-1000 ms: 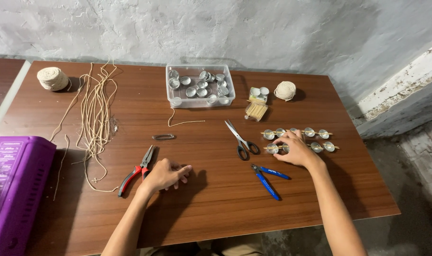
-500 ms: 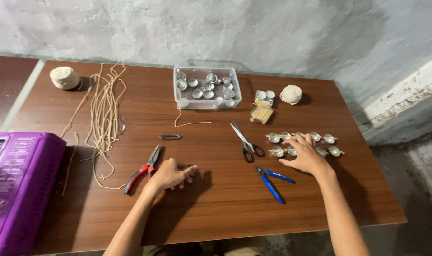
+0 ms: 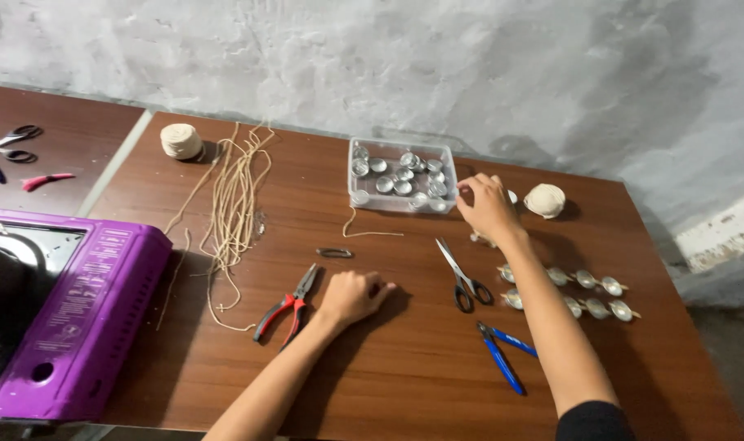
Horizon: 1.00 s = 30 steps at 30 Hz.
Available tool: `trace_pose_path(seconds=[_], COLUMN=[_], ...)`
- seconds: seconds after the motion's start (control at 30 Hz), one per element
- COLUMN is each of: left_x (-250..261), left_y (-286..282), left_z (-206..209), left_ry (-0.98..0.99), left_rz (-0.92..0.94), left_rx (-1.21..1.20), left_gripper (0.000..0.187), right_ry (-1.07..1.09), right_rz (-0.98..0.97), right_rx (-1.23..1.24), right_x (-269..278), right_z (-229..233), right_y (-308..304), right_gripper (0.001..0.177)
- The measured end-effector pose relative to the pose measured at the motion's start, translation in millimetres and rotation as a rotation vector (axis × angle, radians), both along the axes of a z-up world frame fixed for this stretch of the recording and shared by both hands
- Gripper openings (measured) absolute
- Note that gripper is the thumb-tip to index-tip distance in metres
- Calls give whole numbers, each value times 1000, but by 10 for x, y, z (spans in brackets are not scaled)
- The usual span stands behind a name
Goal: Preparing candle wicks by threading them through metal tabs and crimping them with pliers.
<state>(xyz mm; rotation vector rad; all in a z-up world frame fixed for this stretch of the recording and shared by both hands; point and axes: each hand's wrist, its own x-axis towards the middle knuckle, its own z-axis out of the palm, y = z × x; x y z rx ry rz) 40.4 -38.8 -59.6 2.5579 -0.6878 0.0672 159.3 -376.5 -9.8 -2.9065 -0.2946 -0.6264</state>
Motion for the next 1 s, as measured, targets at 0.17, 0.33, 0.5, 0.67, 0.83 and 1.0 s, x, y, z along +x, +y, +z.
trace_pose_path(seconds=[0.17,0.33,0.5,0.67,0.83,1.0], left_x=[79,85,71,76,58,29], left_y=[3,22,14,31,40,50], left_z=[-212,-216,-254,-280,-225,-192], left_ry=[-65,-82,-88,-87,-85,-110], left_rz=[-15,-40,-65,-77,-81,-62], left_rx=[-19,3,-31,-38,-28,-94], left_gripper=[37,38,39,39,41,33], right_ry=[174,418,510,429,403,189], right_rz=[-87,-173,-167,-155,-127,169], right_rx=[-126,-215,-274,-325,-291,160], right_x=[880,1121,968,1020,961,727], right_z=[-262,-264,-36,-163,-99,-18], right_y=[30,195,428,373,299,160], right_gripper=[33,55,48,33,29,52])
